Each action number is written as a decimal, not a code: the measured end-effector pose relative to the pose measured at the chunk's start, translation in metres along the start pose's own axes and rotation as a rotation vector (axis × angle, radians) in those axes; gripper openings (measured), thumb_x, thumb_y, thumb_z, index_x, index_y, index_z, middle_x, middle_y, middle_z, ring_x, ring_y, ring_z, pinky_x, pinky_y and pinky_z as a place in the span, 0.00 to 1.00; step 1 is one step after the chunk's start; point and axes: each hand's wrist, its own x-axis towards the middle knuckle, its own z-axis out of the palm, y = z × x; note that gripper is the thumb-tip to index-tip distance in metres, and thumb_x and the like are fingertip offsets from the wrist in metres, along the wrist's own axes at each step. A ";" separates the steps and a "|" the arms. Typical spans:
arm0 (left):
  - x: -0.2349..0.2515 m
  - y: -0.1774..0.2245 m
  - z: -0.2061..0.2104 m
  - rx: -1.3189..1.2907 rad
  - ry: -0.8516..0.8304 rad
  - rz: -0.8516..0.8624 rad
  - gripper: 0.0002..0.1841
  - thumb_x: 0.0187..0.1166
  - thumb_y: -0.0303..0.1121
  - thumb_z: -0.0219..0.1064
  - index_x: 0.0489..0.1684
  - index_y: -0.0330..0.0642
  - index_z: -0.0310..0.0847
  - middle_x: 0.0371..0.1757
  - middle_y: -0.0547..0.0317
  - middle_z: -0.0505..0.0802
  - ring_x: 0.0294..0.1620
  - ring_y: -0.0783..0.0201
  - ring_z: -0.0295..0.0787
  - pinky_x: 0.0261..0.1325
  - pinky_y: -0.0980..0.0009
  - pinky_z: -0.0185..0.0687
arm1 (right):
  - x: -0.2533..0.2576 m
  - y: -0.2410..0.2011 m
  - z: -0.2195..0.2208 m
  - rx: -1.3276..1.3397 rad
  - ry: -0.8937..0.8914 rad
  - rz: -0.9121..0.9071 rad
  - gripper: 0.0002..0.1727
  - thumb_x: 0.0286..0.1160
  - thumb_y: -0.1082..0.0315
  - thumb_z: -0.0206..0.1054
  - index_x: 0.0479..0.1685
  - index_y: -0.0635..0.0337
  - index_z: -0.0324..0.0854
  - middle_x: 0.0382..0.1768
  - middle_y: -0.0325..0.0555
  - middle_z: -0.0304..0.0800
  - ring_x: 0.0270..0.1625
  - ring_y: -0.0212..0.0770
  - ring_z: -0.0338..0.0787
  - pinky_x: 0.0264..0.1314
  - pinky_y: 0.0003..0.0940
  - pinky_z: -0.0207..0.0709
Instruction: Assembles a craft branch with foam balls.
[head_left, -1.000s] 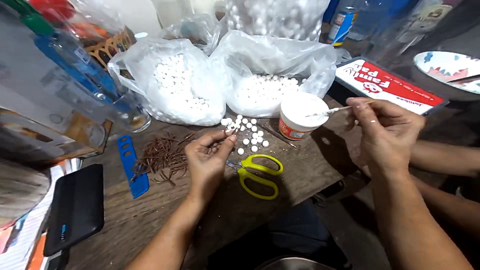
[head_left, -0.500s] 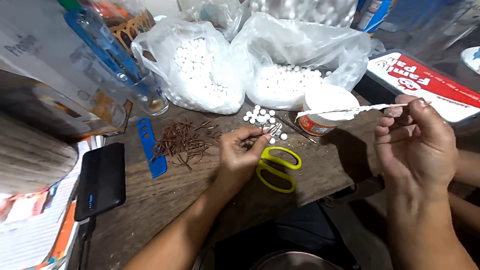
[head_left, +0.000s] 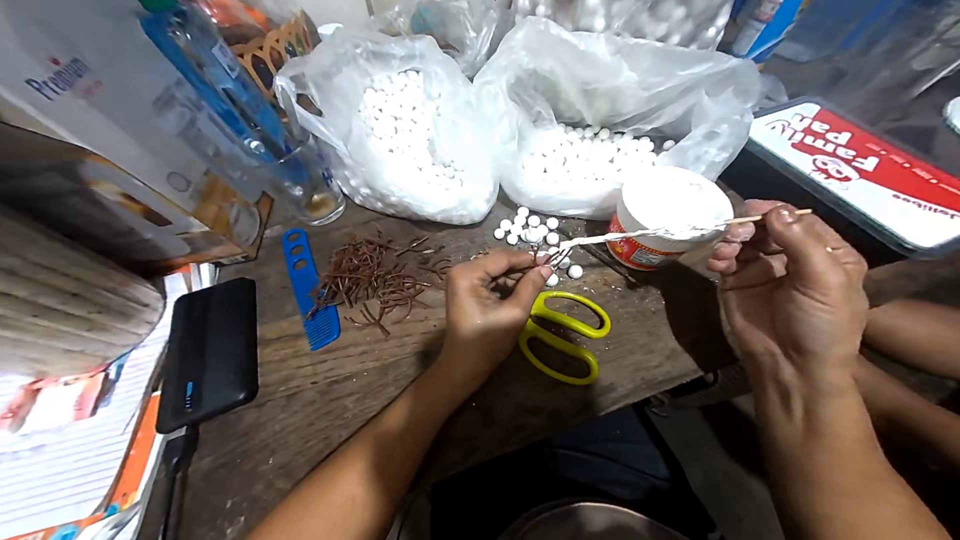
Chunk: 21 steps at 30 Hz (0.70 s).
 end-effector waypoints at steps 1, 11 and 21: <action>0.000 0.000 0.000 0.014 0.000 0.007 0.03 0.68 0.16 0.72 0.35 0.29 0.90 0.33 0.63 0.94 0.31 0.82 0.88 0.39 0.84 0.87 | 0.000 0.000 0.000 -0.007 0.002 -0.002 0.21 0.90 0.73 0.44 0.38 0.52 0.86 0.30 0.30 0.93 0.29 0.25 0.91 0.37 0.19 0.87; 0.000 -0.002 0.000 0.015 0.017 0.004 0.04 0.69 0.16 0.71 0.36 0.29 0.89 0.34 0.62 0.94 0.31 0.81 0.89 0.38 0.83 0.88 | -0.004 -0.003 0.000 -0.017 -0.009 -0.045 0.22 0.88 0.75 0.45 0.36 0.52 0.86 0.29 0.30 0.93 0.29 0.25 0.91 0.36 0.19 0.87; -0.001 -0.001 0.000 0.079 0.007 0.022 0.02 0.68 0.17 0.72 0.33 0.29 0.90 0.33 0.62 0.93 0.31 0.84 0.87 0.38 0.88 0.84 | -0.003 -0.001 0.003 -0.021 -0.022 -0.042 0.21 0.88 0.75 0.46 0.39 0.52 0.87 0.29 0.29 0.93 0.30 0.25 0.92 0.37 0.20 0.88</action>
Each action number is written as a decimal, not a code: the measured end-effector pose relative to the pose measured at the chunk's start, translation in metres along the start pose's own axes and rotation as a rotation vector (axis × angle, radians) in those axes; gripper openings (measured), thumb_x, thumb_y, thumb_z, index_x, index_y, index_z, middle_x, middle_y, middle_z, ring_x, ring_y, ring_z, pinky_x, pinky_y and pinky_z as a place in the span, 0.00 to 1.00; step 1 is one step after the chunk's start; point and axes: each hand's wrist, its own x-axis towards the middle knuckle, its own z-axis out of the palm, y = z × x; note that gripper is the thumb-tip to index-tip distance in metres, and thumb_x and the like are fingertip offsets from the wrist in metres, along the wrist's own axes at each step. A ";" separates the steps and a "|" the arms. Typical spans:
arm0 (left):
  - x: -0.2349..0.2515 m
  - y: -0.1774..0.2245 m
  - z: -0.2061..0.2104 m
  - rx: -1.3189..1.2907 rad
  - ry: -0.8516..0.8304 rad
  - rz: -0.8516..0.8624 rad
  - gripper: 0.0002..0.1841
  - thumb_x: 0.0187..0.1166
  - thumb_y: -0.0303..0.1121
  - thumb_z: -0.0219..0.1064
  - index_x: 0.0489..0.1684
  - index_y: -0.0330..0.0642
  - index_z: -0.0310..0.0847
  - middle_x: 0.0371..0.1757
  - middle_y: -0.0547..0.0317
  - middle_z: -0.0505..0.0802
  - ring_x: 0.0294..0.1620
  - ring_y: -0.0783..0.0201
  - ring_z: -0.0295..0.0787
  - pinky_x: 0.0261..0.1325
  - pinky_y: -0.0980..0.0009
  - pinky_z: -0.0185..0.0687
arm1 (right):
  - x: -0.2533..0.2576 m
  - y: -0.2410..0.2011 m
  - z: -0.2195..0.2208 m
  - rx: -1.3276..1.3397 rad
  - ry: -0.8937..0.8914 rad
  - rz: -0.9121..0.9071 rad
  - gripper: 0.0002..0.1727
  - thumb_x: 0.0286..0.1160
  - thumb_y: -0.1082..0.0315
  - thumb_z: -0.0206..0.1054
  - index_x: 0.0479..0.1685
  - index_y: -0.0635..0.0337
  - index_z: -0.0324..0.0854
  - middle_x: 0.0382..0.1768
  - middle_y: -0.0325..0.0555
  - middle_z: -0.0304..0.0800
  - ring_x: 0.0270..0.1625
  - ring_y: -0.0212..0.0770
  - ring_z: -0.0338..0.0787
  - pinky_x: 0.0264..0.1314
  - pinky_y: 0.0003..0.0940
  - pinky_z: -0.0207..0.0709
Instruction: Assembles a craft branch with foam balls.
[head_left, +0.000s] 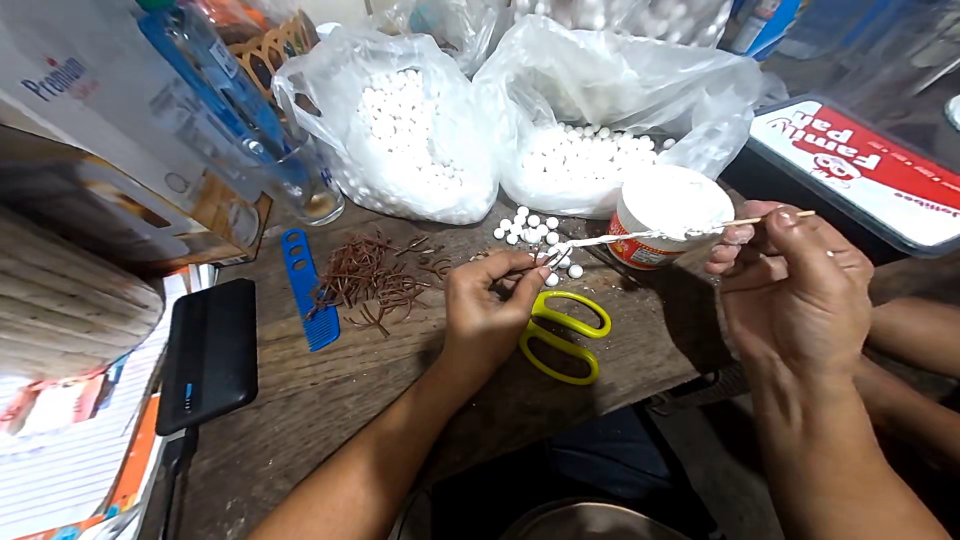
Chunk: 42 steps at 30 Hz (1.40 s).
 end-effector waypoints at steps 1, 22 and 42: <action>0.000 0.000 0.000 0.006 0.002 0.003 0.03 0.68 0.17 0.72 0.33 0.29 0.90 0.32 0.61 0.93 0.31 0.84 0.86 0.37 0.88 0.83 | 0.000 0.000 0.000 -0.004 0.002 0.001 0.21 0.88 0.75 0.45 0.38 0.52 0.87 0.29 0.30 0.94 0.30 0.25 0.92 0.37 0.20 0.88; -0.001 -0.001 0.000 0.166 -0.019 0.037 0.03 0.69 0.22 0.72 0.32 0.32 0.92 0.28 0.62 0.91 0.29 0.85 0.82 0.36 0.89 0.78 | -0.001 -0.004 0.005 0.028 -0.015 0.059 0.22 0.89 0.73 0.43 0.39 0.52 0.86 0.29 0.30 0.93 0.29 0.25 0.91 0.37 0.19 0.87; -0.001 -0.001 0.000 0.219 -0.024 0.078 0.04 0.70 0.22 0.71 0.31 0.31 0.92 0.28 0.59 0.91 0.29 0.83 0.82 0.36 0.89 0.76 | -0.003 -0.007 0.004 -0.042 -0.049 -0.022 0.21 0.86 0.75 0.47 0.38 0.51 0.88 0.29 0.30 0.95 0.30 0.25 0.92 0.37 0.20 0.88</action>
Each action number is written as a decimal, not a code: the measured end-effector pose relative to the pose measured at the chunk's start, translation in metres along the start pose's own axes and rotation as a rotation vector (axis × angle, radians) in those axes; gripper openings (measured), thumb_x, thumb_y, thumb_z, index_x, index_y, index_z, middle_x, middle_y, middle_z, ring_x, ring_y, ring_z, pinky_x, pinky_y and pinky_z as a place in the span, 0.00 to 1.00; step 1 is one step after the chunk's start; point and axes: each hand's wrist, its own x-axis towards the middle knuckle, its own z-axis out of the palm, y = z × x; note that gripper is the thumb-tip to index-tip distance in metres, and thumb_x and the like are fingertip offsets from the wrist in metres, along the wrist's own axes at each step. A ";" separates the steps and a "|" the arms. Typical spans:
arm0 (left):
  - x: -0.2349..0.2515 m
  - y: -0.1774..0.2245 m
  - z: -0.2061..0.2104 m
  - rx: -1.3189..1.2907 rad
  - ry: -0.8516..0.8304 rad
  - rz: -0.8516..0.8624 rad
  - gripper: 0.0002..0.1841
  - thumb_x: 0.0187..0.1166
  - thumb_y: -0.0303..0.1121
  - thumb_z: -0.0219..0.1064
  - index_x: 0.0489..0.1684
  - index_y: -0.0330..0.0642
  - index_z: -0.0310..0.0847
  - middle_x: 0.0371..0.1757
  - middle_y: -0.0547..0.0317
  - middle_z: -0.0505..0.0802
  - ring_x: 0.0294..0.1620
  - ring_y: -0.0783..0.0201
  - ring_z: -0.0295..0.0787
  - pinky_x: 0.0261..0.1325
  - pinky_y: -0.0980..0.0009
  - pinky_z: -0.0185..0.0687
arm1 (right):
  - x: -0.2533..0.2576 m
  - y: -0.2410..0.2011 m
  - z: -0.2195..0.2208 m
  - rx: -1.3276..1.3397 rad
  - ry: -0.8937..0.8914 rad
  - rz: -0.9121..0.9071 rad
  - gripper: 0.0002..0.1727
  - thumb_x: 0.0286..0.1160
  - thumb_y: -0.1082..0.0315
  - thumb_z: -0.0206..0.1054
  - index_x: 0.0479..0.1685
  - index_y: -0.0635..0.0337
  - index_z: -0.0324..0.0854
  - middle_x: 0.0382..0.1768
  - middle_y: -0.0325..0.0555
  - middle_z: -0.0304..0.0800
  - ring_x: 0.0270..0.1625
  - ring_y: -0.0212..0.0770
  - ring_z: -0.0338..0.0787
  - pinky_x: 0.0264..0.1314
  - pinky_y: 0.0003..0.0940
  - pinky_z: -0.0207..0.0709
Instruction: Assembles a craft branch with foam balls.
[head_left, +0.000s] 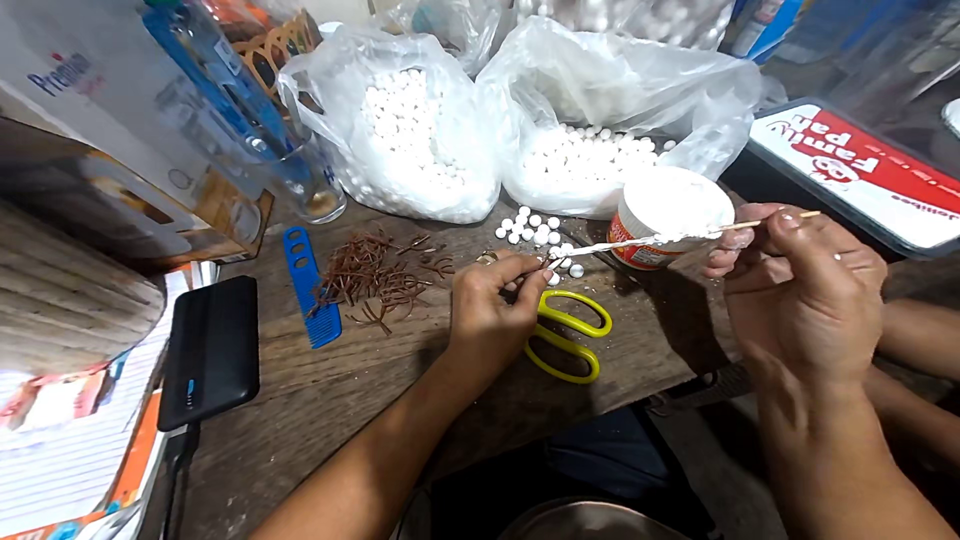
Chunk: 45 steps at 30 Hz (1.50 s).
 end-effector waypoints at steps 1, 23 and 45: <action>0.000 0.000 0.000 0.000 -0.001 -0.004 0.04 0.70 0.22 0.71 0.31 0.31 0.92 0.28 0.59 0.91 0.29 0.83 0.82 0.36 0.89 0.76 | 0.000 0.000 0.000 -0.003 -0.002 -0.006 0.21 0.86 0.75 0.47 0.38 0.51 0.88 0.29 0.29 0.94 0.30 0.25 0.92 0.37 0.20 0.88; 0.014 -0.001 -0.023 -0.140 0.068 -0.105 0.05 0.75 0.21 0.71 0.42 0.31 0.90 0.35 0.65 0.93 0.31 0.87 0.85 0.37 0.88 0.82 | 0.036 -0.002 -0.074 -0.403 0.059 -0.322 0.10 0.88 0.71 0.54 0.50 0.56 0.83 0.37 0.26 0.93 0.36 0.27 0.93 0.45 0.26 0.90; 0.026 -0.017 -0.032 -0.111 0.169 -0.227 0.03 0.78 0.21 0.69 0.41 0.30 0.87 0.39 0.59 0.88 0.33 0.82 0.85 0.39 0.86 0.83 | 0.079 0.066 0.110 -1.305 -1.027 -0.117 0.11 0.81 0.78 0.61 0.51 0.73 0.88 0.49 0.71 0.88 0.56 0.71 0.88 0.55 0.66 0.78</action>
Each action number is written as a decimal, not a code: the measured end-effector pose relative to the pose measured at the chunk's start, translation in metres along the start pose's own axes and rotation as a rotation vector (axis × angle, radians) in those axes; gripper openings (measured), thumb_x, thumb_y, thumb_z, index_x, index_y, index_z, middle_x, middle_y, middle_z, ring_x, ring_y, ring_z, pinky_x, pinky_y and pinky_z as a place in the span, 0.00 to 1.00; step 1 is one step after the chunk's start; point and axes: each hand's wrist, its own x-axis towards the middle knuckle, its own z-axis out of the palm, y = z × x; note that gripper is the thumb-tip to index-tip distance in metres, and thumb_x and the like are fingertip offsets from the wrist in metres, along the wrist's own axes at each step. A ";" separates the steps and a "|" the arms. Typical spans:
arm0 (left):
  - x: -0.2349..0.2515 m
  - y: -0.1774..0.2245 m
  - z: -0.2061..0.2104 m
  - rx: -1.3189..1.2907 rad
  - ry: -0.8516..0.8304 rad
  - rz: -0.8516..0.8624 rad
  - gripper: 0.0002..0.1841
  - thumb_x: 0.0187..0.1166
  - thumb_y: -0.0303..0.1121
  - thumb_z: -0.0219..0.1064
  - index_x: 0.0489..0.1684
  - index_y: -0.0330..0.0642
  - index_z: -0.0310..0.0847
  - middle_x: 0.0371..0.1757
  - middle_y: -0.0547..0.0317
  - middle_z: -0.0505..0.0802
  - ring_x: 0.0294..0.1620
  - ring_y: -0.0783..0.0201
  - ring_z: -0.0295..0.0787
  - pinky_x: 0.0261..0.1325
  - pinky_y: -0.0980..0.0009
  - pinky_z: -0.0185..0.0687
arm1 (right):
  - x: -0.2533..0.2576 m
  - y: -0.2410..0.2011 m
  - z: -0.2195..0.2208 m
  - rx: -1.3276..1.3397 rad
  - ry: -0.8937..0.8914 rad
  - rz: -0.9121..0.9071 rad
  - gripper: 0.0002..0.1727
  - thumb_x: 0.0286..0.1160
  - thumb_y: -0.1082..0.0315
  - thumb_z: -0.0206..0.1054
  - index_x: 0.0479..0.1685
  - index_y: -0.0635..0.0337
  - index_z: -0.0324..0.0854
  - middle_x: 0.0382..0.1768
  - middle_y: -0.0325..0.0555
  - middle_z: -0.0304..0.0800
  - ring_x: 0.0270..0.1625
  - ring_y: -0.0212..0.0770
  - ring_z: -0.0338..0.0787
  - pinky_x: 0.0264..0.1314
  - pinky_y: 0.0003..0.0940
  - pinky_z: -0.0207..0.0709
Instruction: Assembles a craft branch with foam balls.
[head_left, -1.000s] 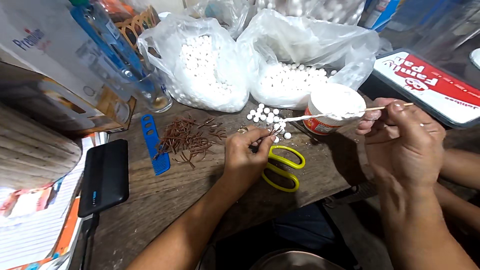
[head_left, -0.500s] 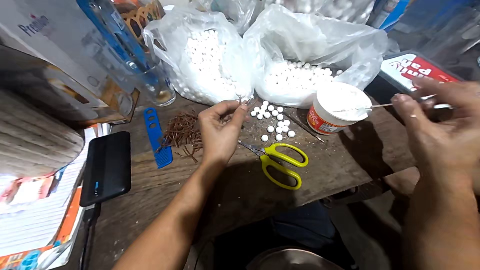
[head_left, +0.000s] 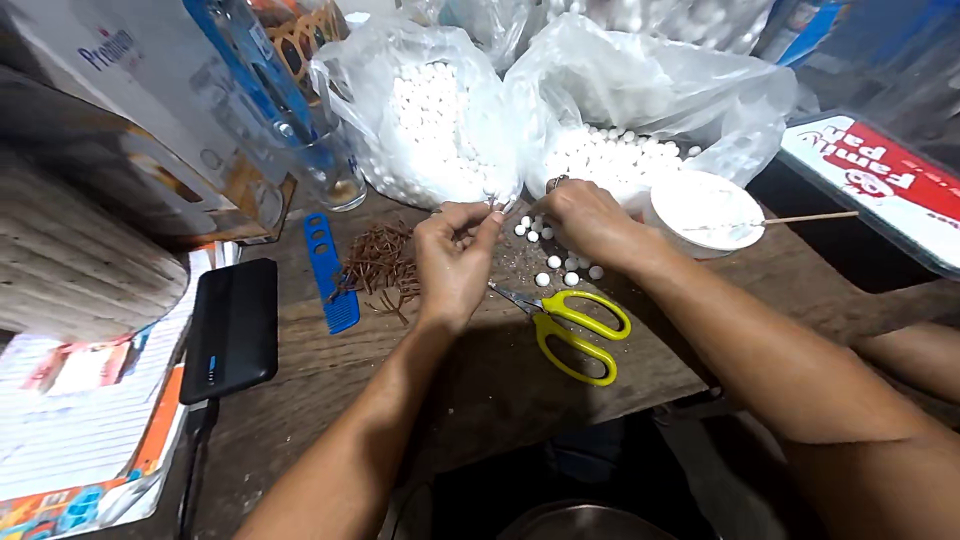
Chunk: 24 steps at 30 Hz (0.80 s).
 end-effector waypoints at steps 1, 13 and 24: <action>0.000 -0.001 0.000 0.004 -0.001 0.006 0.03 0.77 0.20 0.69 0.41 0.30 0.87 0.39 0.59 0.87 0.33 0.82 0.85 0.39 0.87 0.83 | 0.002 -0.001 0.000 -0.015 -0.028 0.013 0.11 0.81 0.78 0.61 0.51 0.73 0.88 0.49 0.71 0.88 0.56 0.71 0.88 0.55 0.65 0.77; 0.000 -0.007 0.004 0.049 -0.013 0.048 0.04 0.73 0.19 0.71 0.40 0.28 0.88 0.35 0.57 0.92 0.28 0.81 0.85 0.37 0.85 0.84 | -0.022 0.002 -0.009 1.117 0.398 -0.104 0.16 0.61 0.85 0.71 0.48 0.62 0.81 0.33 0.34 0.92 0.31 0.28 0.93 0.41 0.26 0.92; -0.004 -0.006 0.009 0.182 0.010 0.227 0.06 0.70 0.19 0.70 0.40 0.27 0.91 0.33 0.52 0.89 0.31 0.80 0.82 0.38 0.87 0.76 | -0.024 -0.002 -0.008 1.403 0.263 -0.018 0.14 0.71 0.88 0.62 0.45 0.65 0.90 0.33 0.38 0.96 0.34 0.29 0.95 0.45 0.25 0.91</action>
